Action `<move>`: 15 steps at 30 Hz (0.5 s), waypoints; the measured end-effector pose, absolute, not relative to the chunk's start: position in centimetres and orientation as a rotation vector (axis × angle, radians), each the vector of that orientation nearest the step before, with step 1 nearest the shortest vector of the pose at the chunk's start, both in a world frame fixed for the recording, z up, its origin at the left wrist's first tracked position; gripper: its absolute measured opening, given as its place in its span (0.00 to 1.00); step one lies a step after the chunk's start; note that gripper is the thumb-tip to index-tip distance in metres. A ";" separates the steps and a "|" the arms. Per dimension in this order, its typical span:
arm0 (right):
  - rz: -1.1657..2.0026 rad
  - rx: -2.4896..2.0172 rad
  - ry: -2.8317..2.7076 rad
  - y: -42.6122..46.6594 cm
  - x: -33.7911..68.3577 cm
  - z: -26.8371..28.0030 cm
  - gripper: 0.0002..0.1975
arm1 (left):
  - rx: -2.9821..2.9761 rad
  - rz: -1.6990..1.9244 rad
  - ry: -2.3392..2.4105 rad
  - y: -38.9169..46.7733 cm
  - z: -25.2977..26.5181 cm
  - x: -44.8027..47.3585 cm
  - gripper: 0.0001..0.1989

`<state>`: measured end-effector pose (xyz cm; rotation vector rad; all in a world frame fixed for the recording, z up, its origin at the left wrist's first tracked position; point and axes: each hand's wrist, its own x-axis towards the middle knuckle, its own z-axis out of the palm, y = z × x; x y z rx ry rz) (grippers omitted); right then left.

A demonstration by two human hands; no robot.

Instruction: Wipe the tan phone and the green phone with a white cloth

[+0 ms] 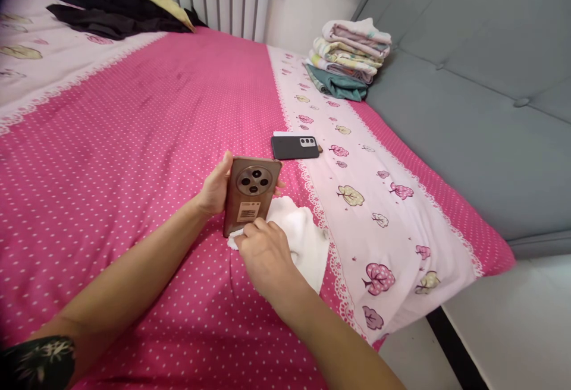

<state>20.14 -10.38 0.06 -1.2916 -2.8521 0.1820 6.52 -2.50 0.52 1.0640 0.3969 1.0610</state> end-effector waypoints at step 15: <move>0.195 -1.311 -2.863 -10.4 20.1 0.2 0.11 | 1.045 1.053 0.395 -2.5 0.3 6.5 0.44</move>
